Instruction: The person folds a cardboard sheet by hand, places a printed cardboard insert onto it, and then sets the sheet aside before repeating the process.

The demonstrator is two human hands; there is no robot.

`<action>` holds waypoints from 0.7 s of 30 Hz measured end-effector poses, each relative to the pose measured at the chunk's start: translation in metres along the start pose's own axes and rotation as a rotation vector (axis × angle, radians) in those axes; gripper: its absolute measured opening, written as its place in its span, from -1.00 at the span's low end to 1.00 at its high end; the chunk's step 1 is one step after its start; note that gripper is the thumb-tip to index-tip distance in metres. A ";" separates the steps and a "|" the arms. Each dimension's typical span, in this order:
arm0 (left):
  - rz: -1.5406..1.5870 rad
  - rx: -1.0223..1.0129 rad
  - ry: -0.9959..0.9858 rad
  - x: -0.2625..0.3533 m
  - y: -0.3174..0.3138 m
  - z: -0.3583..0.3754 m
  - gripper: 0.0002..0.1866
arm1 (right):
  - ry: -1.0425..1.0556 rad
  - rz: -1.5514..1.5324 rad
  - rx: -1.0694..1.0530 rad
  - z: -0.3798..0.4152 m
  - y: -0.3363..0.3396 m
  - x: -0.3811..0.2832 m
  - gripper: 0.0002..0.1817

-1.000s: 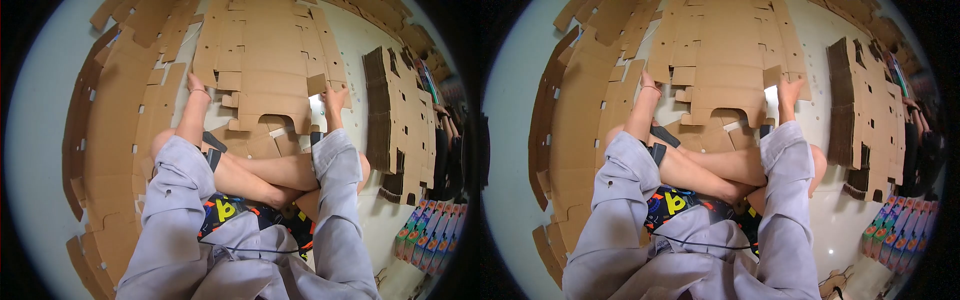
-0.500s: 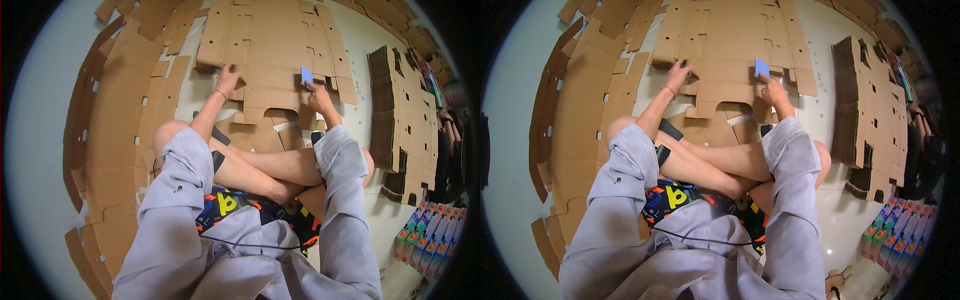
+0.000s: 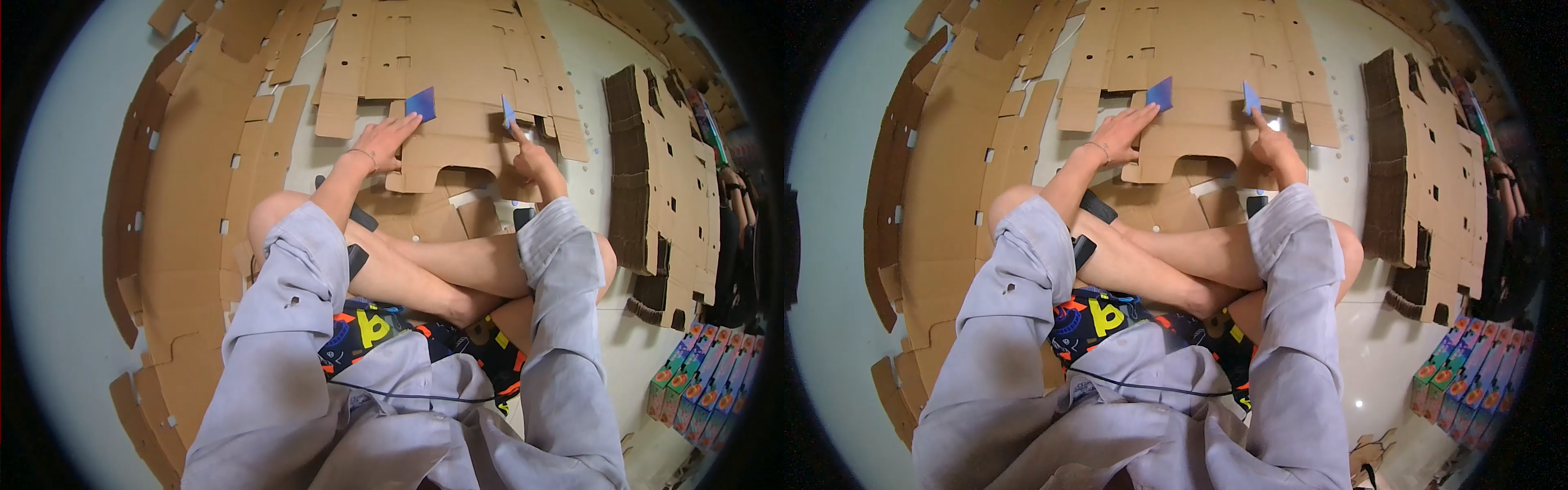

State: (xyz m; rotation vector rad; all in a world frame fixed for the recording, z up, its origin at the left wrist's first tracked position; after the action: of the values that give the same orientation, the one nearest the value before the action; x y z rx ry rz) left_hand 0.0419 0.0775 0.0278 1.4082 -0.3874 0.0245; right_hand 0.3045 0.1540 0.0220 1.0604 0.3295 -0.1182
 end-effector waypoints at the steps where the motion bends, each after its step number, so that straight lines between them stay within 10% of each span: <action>1: 0.042 0.009 -0.021 0.000 0.001 -0.001 -0.03 | -0.013 -0.057 -0.016 0.009 0.009 -0.002 -0.16; 9: 0.507 0.286 -0.111 -0.003 0.036 -0.010 -0.38 | 0.051 -0.622 -0.033 0.027 0.075 0.017 -0.64; 13: 0.725 0.408 0.455 -0.040 0.041 -0.009 -0.63 | 0.056 -1.261 -0.023 0.010 0.065 0.018 -0.68; 16: 1.304 0.748 0.382 -0.073 0.036 -0.011 -0.57 | -0.009 -1.261 -0.010 -0.001 0.042 0.030 -0.70; 21: 1.298 0.453 0.335 -0.047 0.017 -0.020 -0.66 | -0.008 -0.507 0.207 -0.034 0.025 0.044 -0.76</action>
State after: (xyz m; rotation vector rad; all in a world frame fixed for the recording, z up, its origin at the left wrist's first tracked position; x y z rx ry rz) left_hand -0.0014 0.1098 0.0286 1.3248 -0.9904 1.4531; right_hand 0.3457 0.1985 0.0135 1.1615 0.5836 -0.6206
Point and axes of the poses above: each hand's wrist, its own z-axis away from the middle knuckle, its own y-axis out of the back of the hand, x = y × z, the point moved 8 cm from there along -z, towards the middle knuckle, and after that the axes turned 3 degrees about y, right-handed, at the moved point
